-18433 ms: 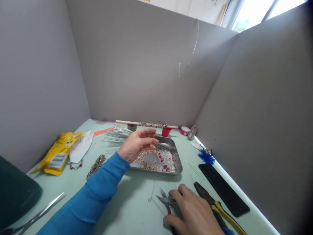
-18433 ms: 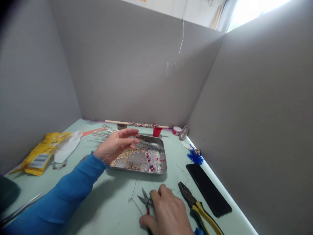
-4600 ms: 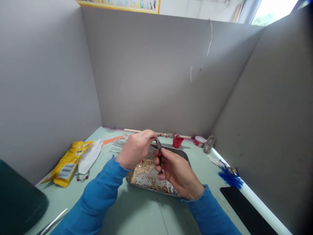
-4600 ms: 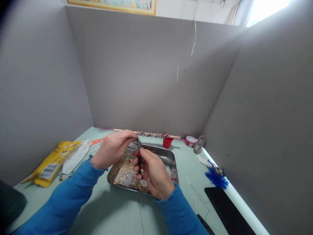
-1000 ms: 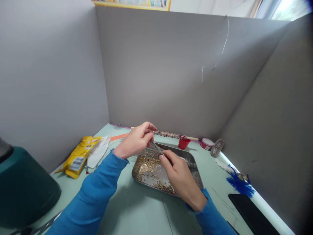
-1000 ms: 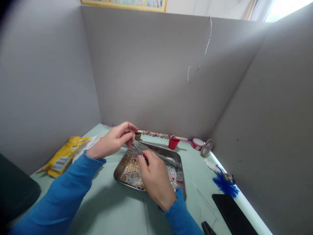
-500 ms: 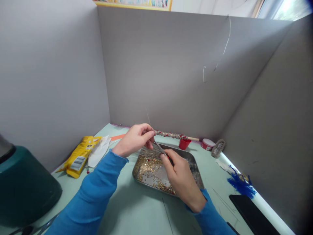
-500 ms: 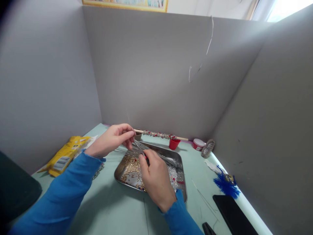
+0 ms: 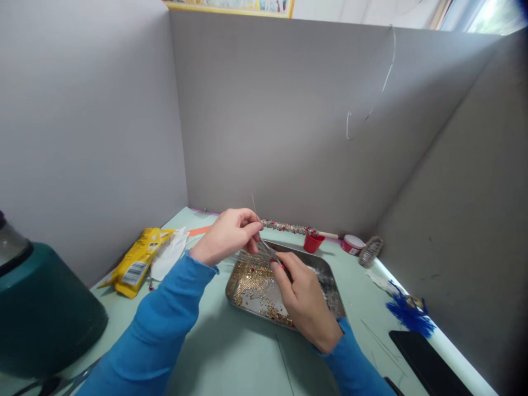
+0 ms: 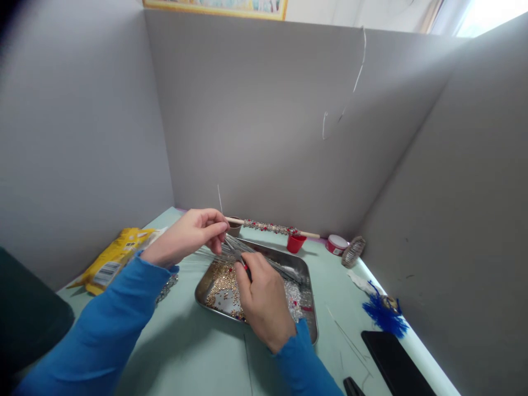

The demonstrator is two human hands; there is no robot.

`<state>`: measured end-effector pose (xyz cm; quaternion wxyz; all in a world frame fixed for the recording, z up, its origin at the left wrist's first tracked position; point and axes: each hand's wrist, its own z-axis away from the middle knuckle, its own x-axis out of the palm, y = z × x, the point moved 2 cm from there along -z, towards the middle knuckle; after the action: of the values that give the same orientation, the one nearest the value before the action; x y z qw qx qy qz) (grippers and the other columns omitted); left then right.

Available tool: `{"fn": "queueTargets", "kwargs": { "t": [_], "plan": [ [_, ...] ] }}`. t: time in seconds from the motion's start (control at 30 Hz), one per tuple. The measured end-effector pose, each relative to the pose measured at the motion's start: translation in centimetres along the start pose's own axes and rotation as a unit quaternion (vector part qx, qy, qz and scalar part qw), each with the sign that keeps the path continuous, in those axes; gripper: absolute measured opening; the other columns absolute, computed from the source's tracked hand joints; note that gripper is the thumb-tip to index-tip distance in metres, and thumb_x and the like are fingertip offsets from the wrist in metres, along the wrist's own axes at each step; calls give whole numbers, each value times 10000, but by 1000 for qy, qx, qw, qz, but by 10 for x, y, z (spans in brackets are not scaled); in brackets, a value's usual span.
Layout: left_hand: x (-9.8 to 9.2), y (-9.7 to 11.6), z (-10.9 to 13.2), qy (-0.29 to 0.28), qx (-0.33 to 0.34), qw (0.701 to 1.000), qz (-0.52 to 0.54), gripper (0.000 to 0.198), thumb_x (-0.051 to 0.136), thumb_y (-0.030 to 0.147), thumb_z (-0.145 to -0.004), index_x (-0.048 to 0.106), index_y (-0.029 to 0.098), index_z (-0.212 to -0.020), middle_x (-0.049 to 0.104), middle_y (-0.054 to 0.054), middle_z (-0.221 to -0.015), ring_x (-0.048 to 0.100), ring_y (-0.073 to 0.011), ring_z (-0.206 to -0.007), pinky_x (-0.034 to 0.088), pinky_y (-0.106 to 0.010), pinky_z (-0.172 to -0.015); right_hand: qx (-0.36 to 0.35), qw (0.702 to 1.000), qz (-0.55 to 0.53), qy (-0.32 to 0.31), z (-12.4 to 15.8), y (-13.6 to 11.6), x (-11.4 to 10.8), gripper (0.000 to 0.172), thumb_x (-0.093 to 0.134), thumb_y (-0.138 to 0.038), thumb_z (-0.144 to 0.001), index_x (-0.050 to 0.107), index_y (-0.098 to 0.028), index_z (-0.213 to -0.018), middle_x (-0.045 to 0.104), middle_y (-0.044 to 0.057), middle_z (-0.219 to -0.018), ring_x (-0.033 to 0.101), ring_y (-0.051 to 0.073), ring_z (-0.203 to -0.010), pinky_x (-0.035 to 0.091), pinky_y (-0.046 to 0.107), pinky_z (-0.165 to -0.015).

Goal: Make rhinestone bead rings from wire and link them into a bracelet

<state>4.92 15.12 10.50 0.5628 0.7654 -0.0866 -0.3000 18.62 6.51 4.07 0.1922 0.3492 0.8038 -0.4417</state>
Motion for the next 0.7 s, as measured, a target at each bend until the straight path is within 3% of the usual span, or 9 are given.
{"fn": "queueTargets", "kwargs": {
  "t": [0.13, 0.47, 0.7],
  "plan": [
    [1, 1, 0, 14, 11, 998, -67, 139, 491, 264, -801, 539, 155, -729, 594, -1, -583, 620, -129, -509, 470, -225, -499, 5, 1000, -10, -9, 0, 1, 0, 185, 380, -247, -924, 544, -197, -991, 569, 35, -893, 526, 173, -806, 394, 305, -715],
    [-1, -1, -1, 25, 19, 995, -99, 161, 480, 286, -798, 563, 155, -755, 620, -18, -628, 621, -129, -507, 472, -228, -504, -7, 1000, 2, -10, -1, 0, -1, 176, 387, -253, -919, 548, -191, -956, 571, 40, -872, 525, 173, -785, 404, 309, -702],
    [-1, 0, 0, 0, 22, 998, -54, 169, 489, 315, -806, 545, 162, -760, 625, -17, -666, 627, -127, -523, 482, -230, -513, -21, 1000, -6, 6, -1, 3, -2, 194, 385, -246, -920, 558, -180, -977, 591, 59, -879, 535, 181, -794, 414, 315, -715]
  ]
}}
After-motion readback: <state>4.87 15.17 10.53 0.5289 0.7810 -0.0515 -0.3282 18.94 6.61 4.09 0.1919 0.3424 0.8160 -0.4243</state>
